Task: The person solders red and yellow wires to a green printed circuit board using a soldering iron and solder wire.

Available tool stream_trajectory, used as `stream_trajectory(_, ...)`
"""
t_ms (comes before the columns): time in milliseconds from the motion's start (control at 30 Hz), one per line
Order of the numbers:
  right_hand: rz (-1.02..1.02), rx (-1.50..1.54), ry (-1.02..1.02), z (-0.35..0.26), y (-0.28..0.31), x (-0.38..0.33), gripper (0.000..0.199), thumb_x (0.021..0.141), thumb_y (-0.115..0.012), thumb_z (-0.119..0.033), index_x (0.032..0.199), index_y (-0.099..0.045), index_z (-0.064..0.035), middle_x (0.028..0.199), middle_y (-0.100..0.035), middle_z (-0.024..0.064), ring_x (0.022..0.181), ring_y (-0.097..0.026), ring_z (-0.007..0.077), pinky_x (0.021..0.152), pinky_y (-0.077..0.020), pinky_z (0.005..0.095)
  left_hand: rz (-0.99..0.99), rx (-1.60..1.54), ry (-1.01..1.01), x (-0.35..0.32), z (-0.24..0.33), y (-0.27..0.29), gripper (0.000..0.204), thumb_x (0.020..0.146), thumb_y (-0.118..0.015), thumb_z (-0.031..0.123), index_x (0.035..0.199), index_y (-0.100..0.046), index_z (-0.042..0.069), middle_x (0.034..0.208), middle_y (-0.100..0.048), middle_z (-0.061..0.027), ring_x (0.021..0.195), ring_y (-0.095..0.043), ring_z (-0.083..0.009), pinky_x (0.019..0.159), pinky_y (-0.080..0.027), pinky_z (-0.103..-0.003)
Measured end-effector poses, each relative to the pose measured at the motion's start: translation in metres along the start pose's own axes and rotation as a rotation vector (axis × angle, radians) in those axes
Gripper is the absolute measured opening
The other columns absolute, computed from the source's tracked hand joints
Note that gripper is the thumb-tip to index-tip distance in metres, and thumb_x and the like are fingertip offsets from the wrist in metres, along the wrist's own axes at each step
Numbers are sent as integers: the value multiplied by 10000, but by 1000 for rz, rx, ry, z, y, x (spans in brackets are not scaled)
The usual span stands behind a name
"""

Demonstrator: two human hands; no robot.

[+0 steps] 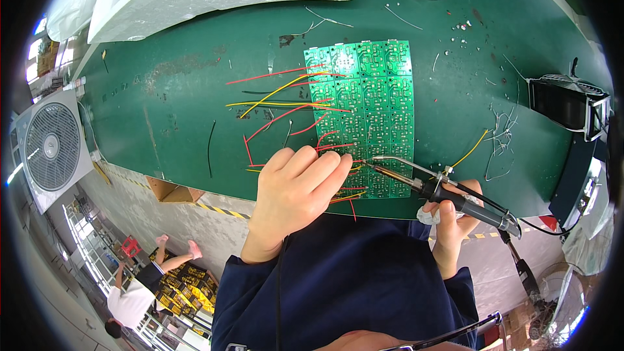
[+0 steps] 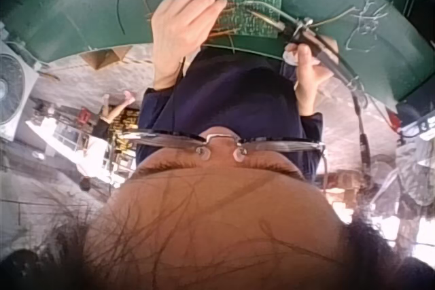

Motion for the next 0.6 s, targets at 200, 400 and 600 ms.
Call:
stream_trajectory(200, -11, -6, -6, 0, 0, 0, 260, 706, -589, -140, 798, -431, 45, 628, -549, 129, 531, -553, 140, 492, -437, 217, 4, 6, -6, 1, 0, 0, 147, 527, -655, 31, 643, -566, 49, 624, -473, 22, 490, -385, -112, 412, -243, -248)
stream_trajectory(400, -10, -20, -4, -1, -1, 0, 257, 704, -588, -136, 796, -434, 48, 636, -553, 131, 534, -555, 140, 496, -437, 216, 8, 8, -3, 1, 0, 1, 146, 527, -655, 31, 640, -565, 51, 622, -472, 22, 492, -385, -112, 415, -245, -247)
stream_trajectory(600, 5, -13, 5, 0, 0, 0, 259, 705, -589, -141, 794, -437, 49, 623, -554, 128, 532, -554, 137, 494, -438, 215, -4, 8, -4, 0, 0, 0, 156, 521, -644, 36, 660, -574, 52, 630, -473, 23, 499, -387, -111, 420, -248, -244)
Point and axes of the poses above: each hand's wrist, its own x-axis towards the middle knuckle, its own y-axis out of the back of the hand, z = x × y, the point moved 8 cm from there along x, towards the middle knuckle
